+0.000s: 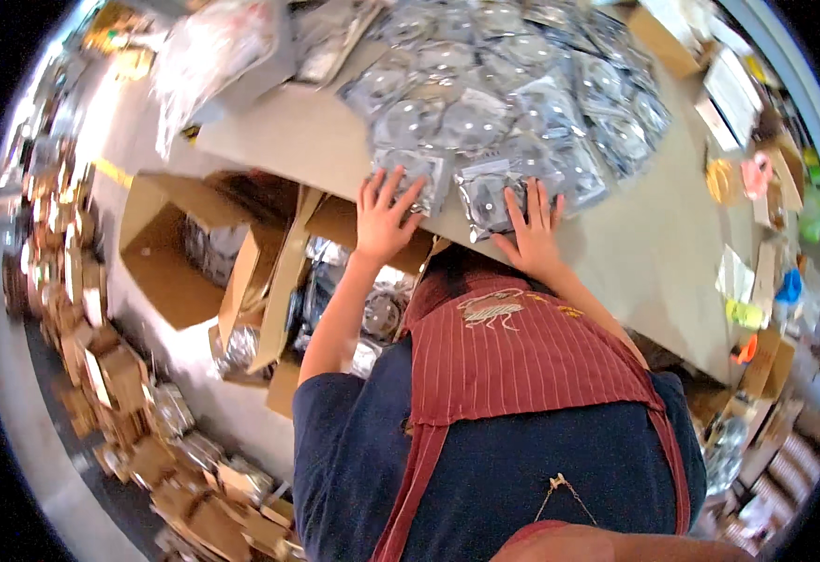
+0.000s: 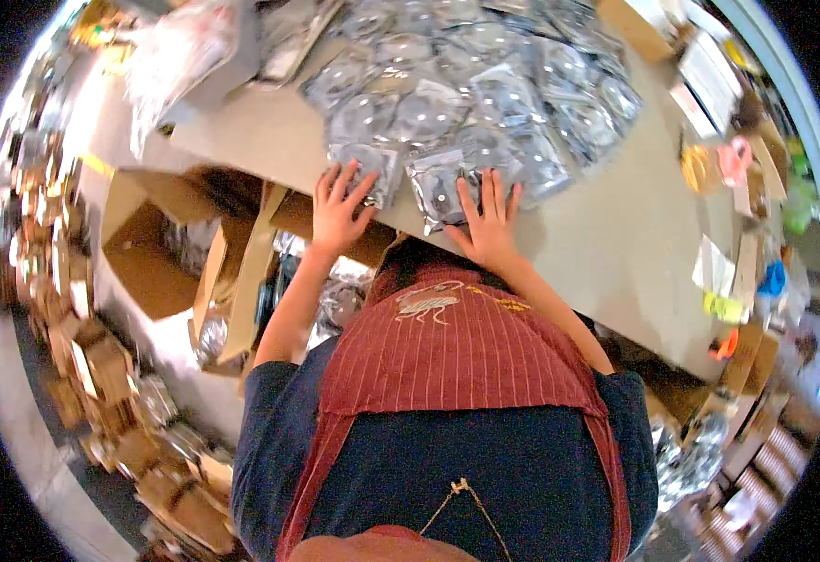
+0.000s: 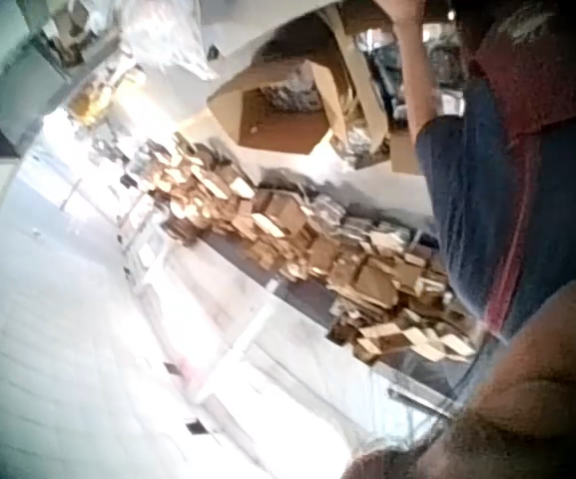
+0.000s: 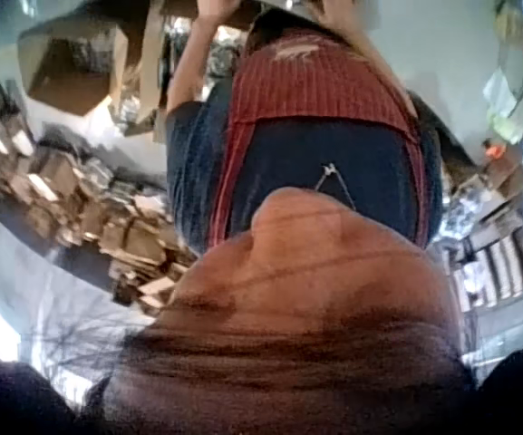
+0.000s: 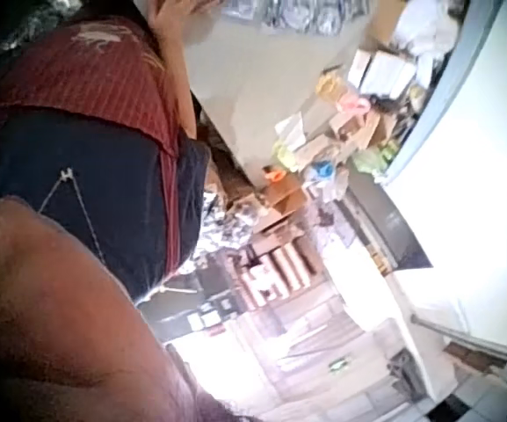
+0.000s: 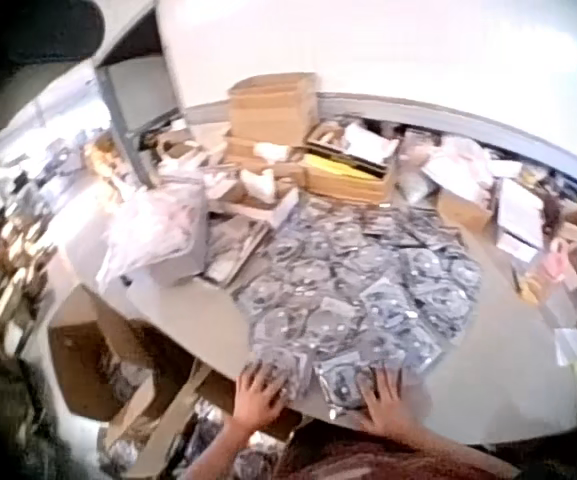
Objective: The person moves bagged metal components on a table and places them into cardboard boxes while referring to a sheet of paper.
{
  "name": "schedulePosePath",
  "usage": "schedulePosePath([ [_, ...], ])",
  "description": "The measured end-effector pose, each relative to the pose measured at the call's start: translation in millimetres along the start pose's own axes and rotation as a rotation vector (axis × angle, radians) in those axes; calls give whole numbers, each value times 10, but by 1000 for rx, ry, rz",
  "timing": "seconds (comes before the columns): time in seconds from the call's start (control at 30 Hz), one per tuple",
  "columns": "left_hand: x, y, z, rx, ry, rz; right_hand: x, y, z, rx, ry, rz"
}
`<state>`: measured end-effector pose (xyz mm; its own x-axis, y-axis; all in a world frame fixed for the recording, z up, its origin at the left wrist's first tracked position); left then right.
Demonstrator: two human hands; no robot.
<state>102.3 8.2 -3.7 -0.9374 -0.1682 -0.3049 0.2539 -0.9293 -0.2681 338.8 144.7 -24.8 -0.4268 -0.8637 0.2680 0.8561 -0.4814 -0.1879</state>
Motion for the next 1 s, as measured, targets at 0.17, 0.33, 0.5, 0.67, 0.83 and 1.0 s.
schedulePosePath([
  [0.17, -116, 768, 230, -43, -102, 44, 350, -249, -134, 107, -40, 170],
  [0.33, -54, 1800, 425, -78, -147, 399, 1038, -461, -432, 267, -174, 516],
  [0.5, 117, 3213, 15, 115, -314, 1034, 1658, -743, -340, 324, -219, 795],
  [0.67, 97, 3899, -419, -136, -95, 1528, 723, -1736, -323, -71, 84, 179],
  [0.83, 16, 3762, -704, -109, 57, 1590, 79, -1956, -474, 134, 98, 5],
  [1.0, -15, 3748, -687, -172, 123, 1450, 817, -1453, -622, 171, 129, 450],
])
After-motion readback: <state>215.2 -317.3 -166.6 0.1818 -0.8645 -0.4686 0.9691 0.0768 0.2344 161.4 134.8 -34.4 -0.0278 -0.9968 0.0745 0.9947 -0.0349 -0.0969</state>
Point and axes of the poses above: each hand's wrist, its own y-axis away from the middle knuckle, its own z-axis out of the back of the hand, x = y × z, the point moved 6 cm from there along -y, towards the middle knuckle, and after that the axes turned 4 degrees about x, right-handed, at the moved point
